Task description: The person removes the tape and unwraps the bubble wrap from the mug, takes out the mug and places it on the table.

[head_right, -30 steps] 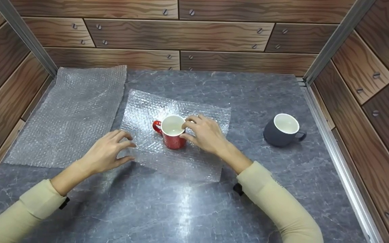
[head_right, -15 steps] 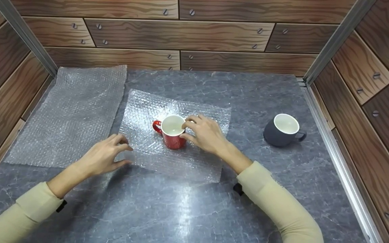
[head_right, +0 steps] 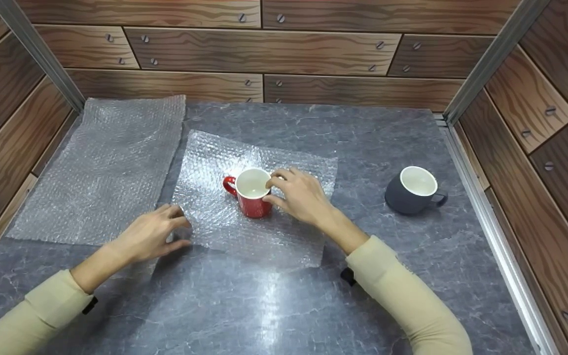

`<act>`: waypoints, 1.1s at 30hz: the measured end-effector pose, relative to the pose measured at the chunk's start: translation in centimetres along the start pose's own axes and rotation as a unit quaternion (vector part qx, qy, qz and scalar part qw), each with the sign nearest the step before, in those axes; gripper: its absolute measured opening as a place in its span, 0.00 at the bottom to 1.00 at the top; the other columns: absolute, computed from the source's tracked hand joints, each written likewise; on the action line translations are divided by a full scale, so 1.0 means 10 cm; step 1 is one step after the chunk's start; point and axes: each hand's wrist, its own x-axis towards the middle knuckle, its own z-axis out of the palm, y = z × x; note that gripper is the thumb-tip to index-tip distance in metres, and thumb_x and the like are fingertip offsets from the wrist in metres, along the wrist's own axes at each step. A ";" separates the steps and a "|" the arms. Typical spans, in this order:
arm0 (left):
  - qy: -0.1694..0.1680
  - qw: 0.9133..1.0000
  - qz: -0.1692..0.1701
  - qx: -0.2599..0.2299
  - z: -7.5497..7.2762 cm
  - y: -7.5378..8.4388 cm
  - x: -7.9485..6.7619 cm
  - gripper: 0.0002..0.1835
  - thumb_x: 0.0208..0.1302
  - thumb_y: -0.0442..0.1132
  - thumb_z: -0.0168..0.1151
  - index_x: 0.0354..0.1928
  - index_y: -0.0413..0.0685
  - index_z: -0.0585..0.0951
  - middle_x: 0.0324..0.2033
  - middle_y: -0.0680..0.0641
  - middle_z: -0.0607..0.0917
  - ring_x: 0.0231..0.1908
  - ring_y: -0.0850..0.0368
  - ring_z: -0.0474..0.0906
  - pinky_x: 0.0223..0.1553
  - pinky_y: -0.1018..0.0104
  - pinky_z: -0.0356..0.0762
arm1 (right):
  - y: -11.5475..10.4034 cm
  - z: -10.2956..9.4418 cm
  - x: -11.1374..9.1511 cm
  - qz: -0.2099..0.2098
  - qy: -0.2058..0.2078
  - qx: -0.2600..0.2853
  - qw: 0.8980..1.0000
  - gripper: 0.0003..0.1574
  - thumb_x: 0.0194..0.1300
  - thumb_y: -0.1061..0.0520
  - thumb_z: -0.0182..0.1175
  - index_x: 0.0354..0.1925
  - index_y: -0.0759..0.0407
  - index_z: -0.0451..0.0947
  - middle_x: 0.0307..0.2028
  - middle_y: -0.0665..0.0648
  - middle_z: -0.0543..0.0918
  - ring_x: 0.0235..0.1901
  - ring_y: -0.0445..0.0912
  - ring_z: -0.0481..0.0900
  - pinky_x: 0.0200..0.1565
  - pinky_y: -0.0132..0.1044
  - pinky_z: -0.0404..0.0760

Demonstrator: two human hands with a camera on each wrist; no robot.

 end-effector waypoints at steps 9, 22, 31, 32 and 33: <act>-0.036 0.999 -0.021 -0.006 0.04 0.02 -0.01 0.21 0.62 0.56 0.75 0.45 0.47 0.86 0.43 0.42 0.88 0.42 0.46 0.85 0.39 0.53 0.91 | 0.00 0.00 0.00 0.000 0.003 -0.002 1.000 0.17 0.67 0.41 0.71 0.46 0.48 0.87 0.54 0.55 0.89 0.52 0.55 0.87 0.50 0.52 0.88; -0.076 0.996 -0.031 -0.044 0.06 0.05 0.07 0.20 0.59 0.50 0.72 0.49 0.47 0.88 0.46 0.40 0.87 0.46 0.43 0.85 0.44 0.47 0.91 | -0.01 0.00 0.00 -0.001 0.004 -0.007 1.000 0.16 0.67 0.41 0.71 0.47 0.48 0.87 0.54 0.55 0.89 0.52 0.54 0.86 0.49 0.51 0.88; -0.080 0.995 -0.025 -0.047 0.07 0.10 0.19 0.20 0.55 0.47 0.68 0.49 0.47 0.88 0.43 0.42 0.87 0.42 0.44 0.84 0.38 0.48 0.89 | 0.00 0.01 -0.01 -0.013 0.023 -0.008 1.000 0.17 0.65 0.42 0.72 0.46 0.49 0.87 0.53 0.55 0.89 0.52 0.54 0.87 0.48 0.52 0.89; -0.079 0.996 -0.024 -0.044 0.07 0.10 0.20 0.20 0.56 0.48 0.68 0.48 0.48 0.88 0.43 0.42 0.87 0.42 0.44 0.85 0.37 0.48 0.89 | 0.00 0.01 -0.01 -0.014 0.024 -0.008 1.000 0.17 0.65 0.41 0.72 0.46 0.49 0.87 0.53 0.55 0.89 0.52 0.54 0.87 0.48 0.52 0.89; -0.076 0.996 -0.023 -0.041 0.08 0.11 0.21 0.19 0.57 0.49 0.68 0.48 0.48 0.88 0.43 0.42 0.87 0.41 0.44 0.85 0.36 0.48 0.89 | -0.01 0.01 -0.01 -0.014 0.023 -0.008 1.000 0.17 0.65 0.41 0.72 0.46 0.49 0.87 0.53 0.55 0.89 0.52 0.54 0.87 0.48 0.52 0.89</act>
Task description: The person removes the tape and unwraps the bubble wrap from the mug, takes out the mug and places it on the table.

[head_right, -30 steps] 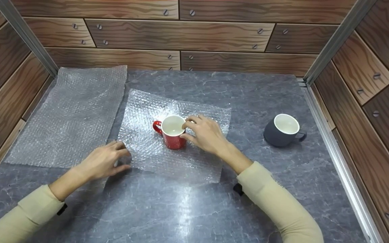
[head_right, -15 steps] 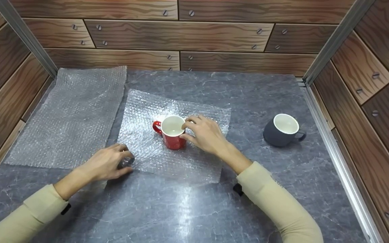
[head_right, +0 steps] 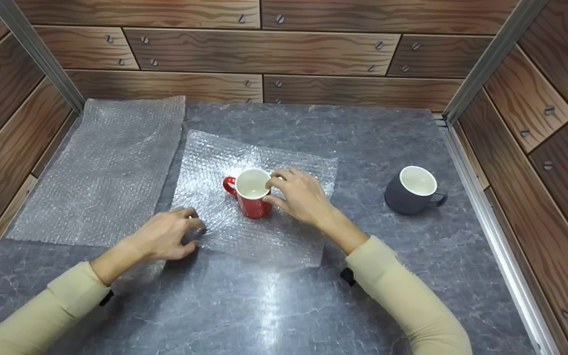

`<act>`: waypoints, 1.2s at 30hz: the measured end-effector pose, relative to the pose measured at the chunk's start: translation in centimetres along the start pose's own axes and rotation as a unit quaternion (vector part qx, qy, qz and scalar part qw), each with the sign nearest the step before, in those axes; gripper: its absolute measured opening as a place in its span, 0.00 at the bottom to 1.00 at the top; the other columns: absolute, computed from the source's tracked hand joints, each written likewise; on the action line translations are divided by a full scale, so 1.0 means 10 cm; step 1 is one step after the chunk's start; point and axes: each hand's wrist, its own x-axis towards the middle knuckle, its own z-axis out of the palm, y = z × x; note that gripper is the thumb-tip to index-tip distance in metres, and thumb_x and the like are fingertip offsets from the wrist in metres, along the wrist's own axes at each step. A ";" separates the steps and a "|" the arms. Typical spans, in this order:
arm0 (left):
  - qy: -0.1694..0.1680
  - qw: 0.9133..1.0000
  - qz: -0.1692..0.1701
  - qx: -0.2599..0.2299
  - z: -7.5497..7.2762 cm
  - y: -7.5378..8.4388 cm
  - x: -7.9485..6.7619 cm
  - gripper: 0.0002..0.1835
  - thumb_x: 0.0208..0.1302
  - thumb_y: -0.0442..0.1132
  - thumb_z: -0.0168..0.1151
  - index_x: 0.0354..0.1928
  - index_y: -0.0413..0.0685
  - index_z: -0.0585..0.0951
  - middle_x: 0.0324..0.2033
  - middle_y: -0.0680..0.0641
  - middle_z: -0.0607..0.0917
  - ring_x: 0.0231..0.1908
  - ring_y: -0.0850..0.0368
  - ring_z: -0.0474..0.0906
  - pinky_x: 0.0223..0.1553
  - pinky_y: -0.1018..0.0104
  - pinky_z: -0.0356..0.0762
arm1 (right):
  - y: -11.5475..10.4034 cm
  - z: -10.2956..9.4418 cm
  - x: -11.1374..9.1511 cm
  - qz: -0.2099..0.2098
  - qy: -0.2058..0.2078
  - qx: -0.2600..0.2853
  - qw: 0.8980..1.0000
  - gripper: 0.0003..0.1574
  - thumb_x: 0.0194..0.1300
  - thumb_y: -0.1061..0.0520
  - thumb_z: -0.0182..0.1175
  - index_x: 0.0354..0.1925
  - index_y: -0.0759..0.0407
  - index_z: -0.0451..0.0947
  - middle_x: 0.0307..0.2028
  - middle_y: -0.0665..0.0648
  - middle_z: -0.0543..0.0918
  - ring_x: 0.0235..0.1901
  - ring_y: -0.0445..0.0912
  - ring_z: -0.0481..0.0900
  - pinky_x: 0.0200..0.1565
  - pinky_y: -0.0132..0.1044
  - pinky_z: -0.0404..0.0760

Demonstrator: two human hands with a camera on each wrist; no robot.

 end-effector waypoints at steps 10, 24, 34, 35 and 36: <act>-0.011 1.000 0.000 0.016 0.04 0.09 0.12 0.27 0.62 0.62 0.70 0.52 0.49 0.87 0.50 0.39 0.87 0.49 0.41 0.85 0.43 0.46 0.90 | 0.00 -0.01 0.01 0.002 -0.015 0.002 1.000 0.17 0.67 0.41 0.70 0.47 0.48 0.87 0.54 0.55 0.89 0.52 0.54 0.87 0.48 0.51 0.89; -0.022 0.999 0.006 0.043 0.07 0.13 0.17 0.31 0.60 0.67 0.72 0.52 0.50 0.88 0.50 0.38 0.88 0.47 0.42 0.86 0.41 0.50 0.91 | -0.03 -0.08 0.03 0.001 -0.022 0.017 1.000 0.21 0.67 0.41 0.71 0.53 0.50 0.87 0.55 0.58 0.89 0.49 0.56 0.90 0.38 0.49 0.90; -0.026 0.999 -0.006 0.033 0.08 0.14 0.17 0.30 0.59 0.66 0.73 0.51 0.50 0.88 0.52 0.37 0.87 0.49 0.40 0.86 0.43 0.48 0.91 | -0.07 -0.14 0.12 -0.004 -0.033 0.022 0.999 0.40 0.63 0.33 0.71 0.65 0.51 0.80 0.62 0.60 0.85 0.55 0.58 0.88 0.47 0.51 0.91; -0.028 0.999 -0.008 0.031 0.08 0.14 0.17 0.30 0.59 0.66 0.73 0.51 0.50 0.88 0.52 0.37 0.87 0.50 0.39 0.86 0.44 0.47 0.91 | -0.08 -0.15 0.13 -0.002 -0.036 0.022 0.999 0.42 0.63 0.32 0.71 0.67 0.51 0.79 0.63 0.60 0.85 0.56 0.58 0.87 0.48 0.52 0.91; -0.030 0.999 -0.010 0.030 0.08 0.14 0.17 0.30 0.59 0.66 0.73 0.51 0.50 0.87 0.53 0.36 0.87 0.51 0.39 0.86 0.44 0.46 0.91 | -0.08 -0.15 0.14 -0.001 -0.039 0.021 0.999 0.44 0.62 0.31 0.71 0.68 0.51 0.77 0.63 0.60 0.84 0.56 0.58 0.87 0.49 0.52 0.91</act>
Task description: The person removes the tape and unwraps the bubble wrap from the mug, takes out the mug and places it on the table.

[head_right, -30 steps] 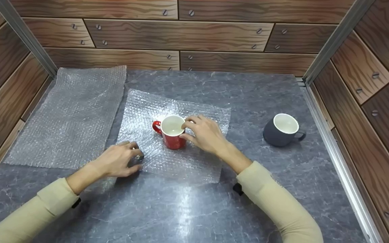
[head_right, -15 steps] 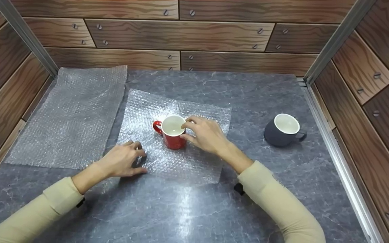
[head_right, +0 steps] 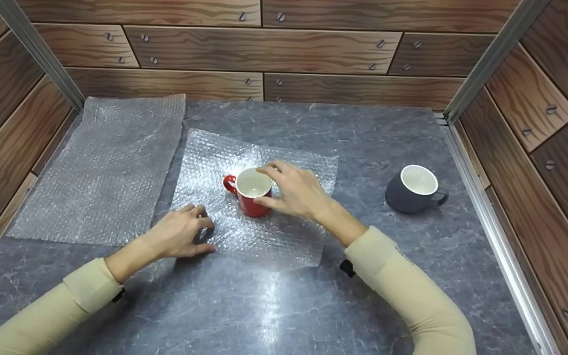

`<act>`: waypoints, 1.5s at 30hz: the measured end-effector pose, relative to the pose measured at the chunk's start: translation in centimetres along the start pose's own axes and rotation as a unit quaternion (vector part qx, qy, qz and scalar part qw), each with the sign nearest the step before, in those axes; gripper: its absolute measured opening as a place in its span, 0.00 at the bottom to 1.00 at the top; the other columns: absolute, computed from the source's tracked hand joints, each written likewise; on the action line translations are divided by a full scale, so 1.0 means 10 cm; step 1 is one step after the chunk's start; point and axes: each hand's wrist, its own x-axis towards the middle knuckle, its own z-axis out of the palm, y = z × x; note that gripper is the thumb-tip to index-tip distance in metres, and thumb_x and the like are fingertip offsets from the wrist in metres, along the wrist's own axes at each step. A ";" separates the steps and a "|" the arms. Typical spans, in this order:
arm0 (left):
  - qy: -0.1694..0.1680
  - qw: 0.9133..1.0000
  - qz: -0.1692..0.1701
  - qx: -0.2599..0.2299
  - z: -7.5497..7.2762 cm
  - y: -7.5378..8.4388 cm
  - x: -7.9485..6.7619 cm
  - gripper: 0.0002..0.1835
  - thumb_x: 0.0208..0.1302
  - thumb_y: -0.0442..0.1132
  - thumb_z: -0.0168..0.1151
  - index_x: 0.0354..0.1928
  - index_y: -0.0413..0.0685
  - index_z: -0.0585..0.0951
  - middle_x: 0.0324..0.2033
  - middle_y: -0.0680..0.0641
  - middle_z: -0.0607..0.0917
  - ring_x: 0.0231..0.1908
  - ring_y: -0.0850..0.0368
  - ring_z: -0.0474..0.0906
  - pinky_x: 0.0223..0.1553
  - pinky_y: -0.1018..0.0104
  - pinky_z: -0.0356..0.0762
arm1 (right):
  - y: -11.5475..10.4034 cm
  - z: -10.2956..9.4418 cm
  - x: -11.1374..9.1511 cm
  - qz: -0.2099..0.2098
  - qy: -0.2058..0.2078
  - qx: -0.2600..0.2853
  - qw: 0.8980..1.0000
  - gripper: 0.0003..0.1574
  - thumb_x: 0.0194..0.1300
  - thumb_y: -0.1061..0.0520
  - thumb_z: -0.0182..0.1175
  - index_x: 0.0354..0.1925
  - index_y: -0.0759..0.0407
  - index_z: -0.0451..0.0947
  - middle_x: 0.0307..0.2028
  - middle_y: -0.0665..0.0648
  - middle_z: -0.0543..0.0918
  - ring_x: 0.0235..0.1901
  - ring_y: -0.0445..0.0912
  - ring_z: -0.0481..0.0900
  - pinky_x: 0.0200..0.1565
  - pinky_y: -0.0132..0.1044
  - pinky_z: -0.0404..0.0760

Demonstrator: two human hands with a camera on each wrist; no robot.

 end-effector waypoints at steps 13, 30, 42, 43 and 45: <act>-0.010 1.000 -0.002 -0.008 -0.01 0.01 0.00 0.31 0.60 0.66 0.73 0.53 0.49 0.87 0.57 0.34 0.86 0.55 0.34 0.85 0.48 0.43 0.91 | 0.06 0.09 0.12 0.042 -0.062 0.024 0.997 0.67 0.54 0.19 0.69 0.79 0.49 0.62 0.70 0.62 0.76 0.67 0.61 0.78 0.61 0.64 0.84; 0.012 1.000 0.004 0.006 0.01 0.00 0.00 0.30 0.59 0.67 0.73 0.50 0.50 0.87 0.53 0.37 0.87 0.50 0.38 0.86 0.42 0.47 0.91 | 0.27 0.36 0.12 0.052 -0.080 0.046 0.994 0.70 0.49 0.17 0.71 0.77 0.53 0.63 0.69 0.62 0.76 0.69 0.60 0.75 0.70 0.68 0.74; -0.002 1.000 -0.005 -0.011 0.01 -0.01 0.00 0.30 0.60 0.67 0.72 0.52 0.50 0.87 0.58 0.34 0.86 0.55 0.34 0.85 0.47 0.42 0.91 | 0.32 0.49 0.12 0.062 -0.076 0.065 0.993 0.66 0.48 0.19 0.73 0.73 0.54 0.68 0.64 0.60 0.79 0.65 0.58 0.77 0.69 0.64 0.77; -0.002 1.000 -0.005 -0.013 0.01 -0.01 0.00 0.30 0.60 0.67 0.72 0.52 0.50 0.87 0.58 0.34 0.86 0.56 0.33 0.85 0.47 0.42 0.91 | 0.32 0.50 0.13 0.061 -0.073 0.067 0.993 0.66 0.48 0.20 0.73 0.73 0.55 0.69 0.64 0.60 0.79 0.65 0.58 0.77 0.69 0.64 0.77; -0.001 1.000 -0.005 -0.016 0.00 -0.01 0.00 0.30 0.60 0.66 0.72 0.52 0.50 0.87 0.59 0.33 0.85 0.56 0.32 0.85 0.48 0.41 0.90 | 0.32 0.51 0.13 0.061 -0.069 0.071 0.993 0.65 0.48 0.21 0.74 0.72 0.56 0.69 0.64 0.61 0.79 0.65 0.58 0.77 0.69 0.64 0.76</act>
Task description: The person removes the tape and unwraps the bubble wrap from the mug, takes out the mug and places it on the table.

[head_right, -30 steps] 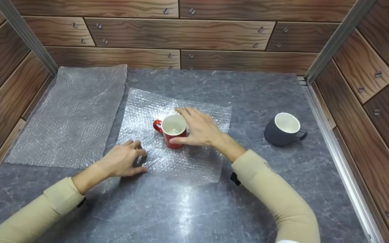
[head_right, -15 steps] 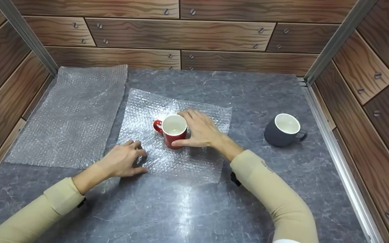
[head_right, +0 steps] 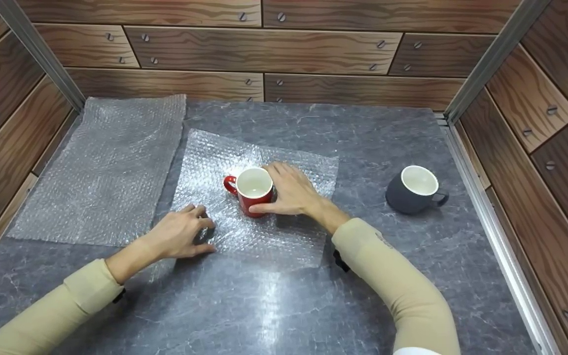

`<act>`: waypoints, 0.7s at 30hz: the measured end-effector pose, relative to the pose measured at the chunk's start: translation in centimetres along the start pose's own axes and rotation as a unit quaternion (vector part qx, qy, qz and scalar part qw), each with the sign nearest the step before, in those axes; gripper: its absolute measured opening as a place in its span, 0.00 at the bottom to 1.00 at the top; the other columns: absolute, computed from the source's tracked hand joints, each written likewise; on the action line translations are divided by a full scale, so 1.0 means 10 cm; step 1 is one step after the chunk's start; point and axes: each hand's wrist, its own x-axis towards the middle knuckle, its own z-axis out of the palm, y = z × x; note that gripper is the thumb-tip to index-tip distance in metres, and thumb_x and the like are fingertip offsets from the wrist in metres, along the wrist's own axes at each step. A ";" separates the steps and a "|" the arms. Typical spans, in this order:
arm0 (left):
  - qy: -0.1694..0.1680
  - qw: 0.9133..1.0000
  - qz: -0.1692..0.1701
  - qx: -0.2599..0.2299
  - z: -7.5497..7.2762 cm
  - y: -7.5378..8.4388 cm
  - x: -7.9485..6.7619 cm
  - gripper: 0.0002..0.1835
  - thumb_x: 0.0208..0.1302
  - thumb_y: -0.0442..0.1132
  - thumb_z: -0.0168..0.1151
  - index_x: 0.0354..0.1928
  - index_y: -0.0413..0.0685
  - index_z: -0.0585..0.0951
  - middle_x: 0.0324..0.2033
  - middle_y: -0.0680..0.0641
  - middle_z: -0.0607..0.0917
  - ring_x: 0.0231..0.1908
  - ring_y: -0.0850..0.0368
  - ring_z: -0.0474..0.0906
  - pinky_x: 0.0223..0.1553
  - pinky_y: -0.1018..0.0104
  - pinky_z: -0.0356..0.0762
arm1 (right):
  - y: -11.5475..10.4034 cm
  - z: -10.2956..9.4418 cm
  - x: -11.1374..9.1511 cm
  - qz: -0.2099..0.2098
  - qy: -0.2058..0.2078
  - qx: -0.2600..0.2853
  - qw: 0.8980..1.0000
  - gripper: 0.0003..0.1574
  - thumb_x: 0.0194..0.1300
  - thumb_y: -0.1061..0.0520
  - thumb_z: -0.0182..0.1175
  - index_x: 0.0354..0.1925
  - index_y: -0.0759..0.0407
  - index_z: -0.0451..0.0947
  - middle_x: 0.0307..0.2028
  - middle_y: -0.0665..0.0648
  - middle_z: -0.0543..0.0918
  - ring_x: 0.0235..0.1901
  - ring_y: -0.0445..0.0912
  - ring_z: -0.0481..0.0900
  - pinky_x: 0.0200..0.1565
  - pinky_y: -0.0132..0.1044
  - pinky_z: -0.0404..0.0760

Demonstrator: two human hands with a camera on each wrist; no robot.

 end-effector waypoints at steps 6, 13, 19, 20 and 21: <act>0.009 1.000 0.006 0.007 0.00 0.00 -0.01 0.29 0.60 0.66 0.73 0.50 0.50 0.87 0.55 0.36 0.87 0.52 0.36 0.86 0.43 0.45 0.91 | 0.01 0.02 0.03 -0.007 0.012 0.026 1.000 0.62 0.48 0.25 0.77 0.71 0.55 0.71 0.62 0.60 0.81 0.64 0.58 0.78 0.70 0.63 0.75; 0.005 1.000 0.000 0.002 0.00 0.00 -0.01 0.29 0.59 0.66 0.73 0.50 0.51 0.87 0.55 0.37 0.87 0.52 0.37 0.85 0.43 0.45 0.91 | -0.01 0.03 0.06 -0.022 0.014 0.035 0.999 0.60 0.49 0.27 0.78 0.69 0.57 0.72 0.61 0.60 0.82 0.62 0.58 0.79 0.68 0.61 0.77; 0.002 1.000 -0.001 0.002 -0.01 0.01 0.00 0.30 0.59 0.66 0.73 0.52 0.51 0.87 0.56 0.36 0.86 0.55 0.34 0.85 0.46 0.43 0.91 | -0.04 0.01 0.05 -0.038 0.022 0.021 0.999 0.59 0.48 0.27 0.78 0.67 0.59 0.73 0.59 0.62 0.83 0.60 0.59 0.80 0.65 0.61 0.80; 0.002 1.000 -0.001 0.003 -0.01 0.01 0.00 0.30 0.59 0.66 0.73 0.52 0.51 0.87 0.56 0.36 0.86 0.55 0.33 0.85 0.46 0.42 0.91 | -0.05 0.00 0.04 -0.042 0.023 0.018 0.999 0.59 0.48 0.27 0.78 0.67 0.59 0.73 0.59 0.62 0.83 0.60 0.59 0.80 0.65 0.62 0.80; 0.003 1.000 -0.001 0.004 -0.01 0.01 0.00 0.30 0.60 0.66 0.73 0.52 0.51 0.87 0.56 0.36 0.86 0.55 0.34 0.85 0.46 0.43 0.91 | -0.05 0.00 0.04 -0.046 0.024 0.015 0.999 0.59 0.48 0.27 0.78 0.67 0.60 0.73 0.59 0.63 0.83 0.60 0.59 0.80 0.66 0.62 0.79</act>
